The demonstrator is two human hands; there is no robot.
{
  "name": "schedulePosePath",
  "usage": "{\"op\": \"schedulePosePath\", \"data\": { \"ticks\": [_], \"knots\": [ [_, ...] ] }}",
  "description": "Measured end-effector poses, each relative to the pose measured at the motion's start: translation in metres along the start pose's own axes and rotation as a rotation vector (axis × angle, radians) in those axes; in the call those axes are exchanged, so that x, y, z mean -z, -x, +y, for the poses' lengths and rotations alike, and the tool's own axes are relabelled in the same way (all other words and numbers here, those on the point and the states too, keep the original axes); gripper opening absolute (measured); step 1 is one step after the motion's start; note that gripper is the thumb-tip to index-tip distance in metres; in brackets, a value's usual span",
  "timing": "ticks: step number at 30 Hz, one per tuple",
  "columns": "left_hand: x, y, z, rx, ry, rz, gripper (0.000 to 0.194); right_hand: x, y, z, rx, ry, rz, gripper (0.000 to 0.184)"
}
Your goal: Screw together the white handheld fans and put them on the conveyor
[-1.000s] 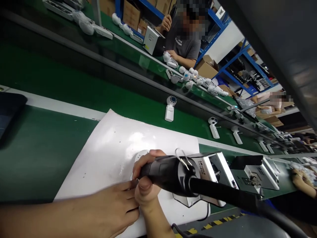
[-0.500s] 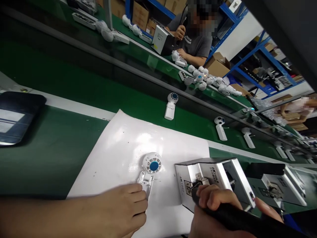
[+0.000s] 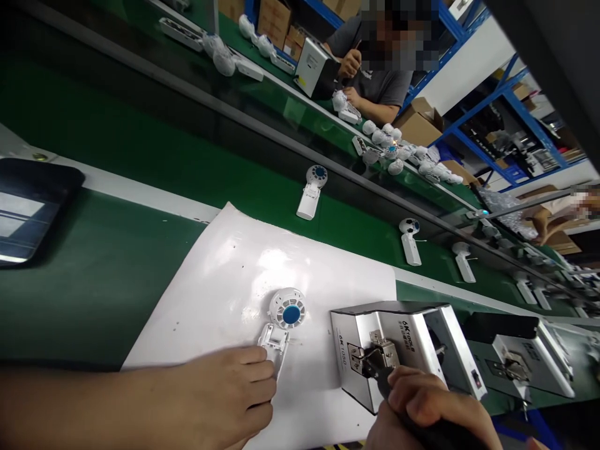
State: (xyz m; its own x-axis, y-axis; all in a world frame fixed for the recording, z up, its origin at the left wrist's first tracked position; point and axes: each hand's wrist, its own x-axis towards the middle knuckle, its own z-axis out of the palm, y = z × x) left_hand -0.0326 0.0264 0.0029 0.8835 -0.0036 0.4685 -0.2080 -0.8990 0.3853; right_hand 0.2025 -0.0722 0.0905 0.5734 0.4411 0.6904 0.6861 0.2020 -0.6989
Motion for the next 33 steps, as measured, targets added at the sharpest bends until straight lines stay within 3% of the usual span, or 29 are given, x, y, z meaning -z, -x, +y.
{"op": "schedulePosePath", "data": {
  "ticks": [4,7,9,11,13,14,15,17,19,22,27,33],
  "knots": [
    [-0.002,0.000,0.000,0.005,0.001,0.003,0.015,-0.001,0.001,0.022,0.042,-0.068,0.120,0.053],
    [-0.004,0.001,0.001,0.004,0.003,0.004,0.015,0.002,-0.004,0.031,0.046,-0.179,0.056,0.065],
    [-0.004,0.001,0.000,0.004,0.010,0.006,0.014,0.003,-0.005,0.026,-0.042,-0.251,-0.106,0.067],
    [-0.003,0.001,0.000,-0.001,0.022,-0.004,0.014,-0.003,-0.003,0.011,-0.184,-0.324,-0.351,0.063],
    [-0.002,0.000,0.000,-0.008,0.030,-0.017,0.014,-0.019,0.001,-0.008,-0.266,-0.396,-0.563,0.060],
    [-0.001,-0.001,0.000,-0.010,0.033,-0.021,0.014,-0.030,0.004,-0.017,-0.269,-0.425,-0.586,0.057],
    [-0.001,-0.001,0.000,-0.010,0.033,-0.023,0.014,-0.043,0.007,-0.026,-0.261,-0.446,-0.558,0.054],
    [-0.001,-0.001,0.000,-0.009,0.033,-0.015,0.015,-0.068,0.015,-0.036,-0.238,-0.474,-0.241,0.042],
    [-0.002,-0.001,0.000,-0.009,0.030,-0.007,0.015,-0.087,0.021,-0.038,-0.215,-0.487,-0.092,0.054],
    [-0.005,0.000,0.000,-0.017,0.023,-0.003,0.016,-0.099,0.027,-0.026,-0.211,-0.520,-0.138,0.063],
    [-0.009,0.001,0.000,-0.023,-0.008,0.006,0.013,-0.103,0.034,-0.010,-0.277,-0.621,-0.227,0.047],
    [0.000,-0.002,0.001,-0.066,-0.117,-0.026,0.017,-0.108,0.043,-0.008,-0.318,-0.668,-0.203,0.044]
  ]
}}
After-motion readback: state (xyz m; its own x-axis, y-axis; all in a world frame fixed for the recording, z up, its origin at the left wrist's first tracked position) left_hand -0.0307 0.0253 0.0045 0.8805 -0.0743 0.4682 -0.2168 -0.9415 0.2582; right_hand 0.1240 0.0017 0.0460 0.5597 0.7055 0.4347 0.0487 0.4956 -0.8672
